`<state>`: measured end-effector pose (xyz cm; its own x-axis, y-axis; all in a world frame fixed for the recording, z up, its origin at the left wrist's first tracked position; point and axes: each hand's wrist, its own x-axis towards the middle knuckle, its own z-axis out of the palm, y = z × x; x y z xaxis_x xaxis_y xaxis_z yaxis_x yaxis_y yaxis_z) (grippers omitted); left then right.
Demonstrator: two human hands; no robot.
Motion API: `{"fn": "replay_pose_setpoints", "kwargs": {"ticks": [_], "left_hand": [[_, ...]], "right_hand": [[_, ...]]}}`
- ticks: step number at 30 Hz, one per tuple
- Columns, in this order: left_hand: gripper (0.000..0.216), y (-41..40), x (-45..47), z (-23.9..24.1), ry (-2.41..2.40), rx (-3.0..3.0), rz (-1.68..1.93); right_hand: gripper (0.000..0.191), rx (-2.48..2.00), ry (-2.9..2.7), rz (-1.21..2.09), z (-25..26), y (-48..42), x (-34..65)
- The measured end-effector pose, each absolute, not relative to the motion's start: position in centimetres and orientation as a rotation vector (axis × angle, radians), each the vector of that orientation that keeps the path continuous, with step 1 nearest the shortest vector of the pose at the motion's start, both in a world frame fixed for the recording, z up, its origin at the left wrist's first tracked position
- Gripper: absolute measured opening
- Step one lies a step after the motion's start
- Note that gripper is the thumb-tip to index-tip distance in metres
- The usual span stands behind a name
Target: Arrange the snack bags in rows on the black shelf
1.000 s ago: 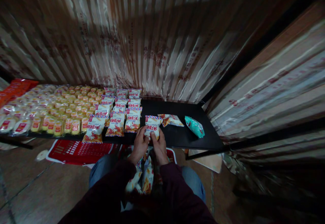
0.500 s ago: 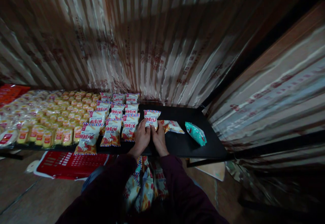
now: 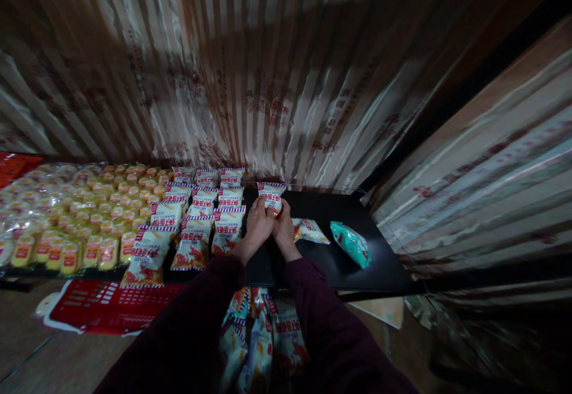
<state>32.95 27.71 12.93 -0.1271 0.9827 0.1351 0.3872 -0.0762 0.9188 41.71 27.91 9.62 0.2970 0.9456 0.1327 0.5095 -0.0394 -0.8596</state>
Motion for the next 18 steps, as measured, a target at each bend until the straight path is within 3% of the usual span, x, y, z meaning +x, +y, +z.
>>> {"fn": "replay_pose_setpoints", "kwargs": {"ticks": [18], "left_hand": [[0.043, 34.0, 33.4, 12.6, 1.789, 1.518, 1.06]], "right_hand": [[0.051, -1.652, -1.341, 0.667, 8.0, 35.2, 40.0]]}}
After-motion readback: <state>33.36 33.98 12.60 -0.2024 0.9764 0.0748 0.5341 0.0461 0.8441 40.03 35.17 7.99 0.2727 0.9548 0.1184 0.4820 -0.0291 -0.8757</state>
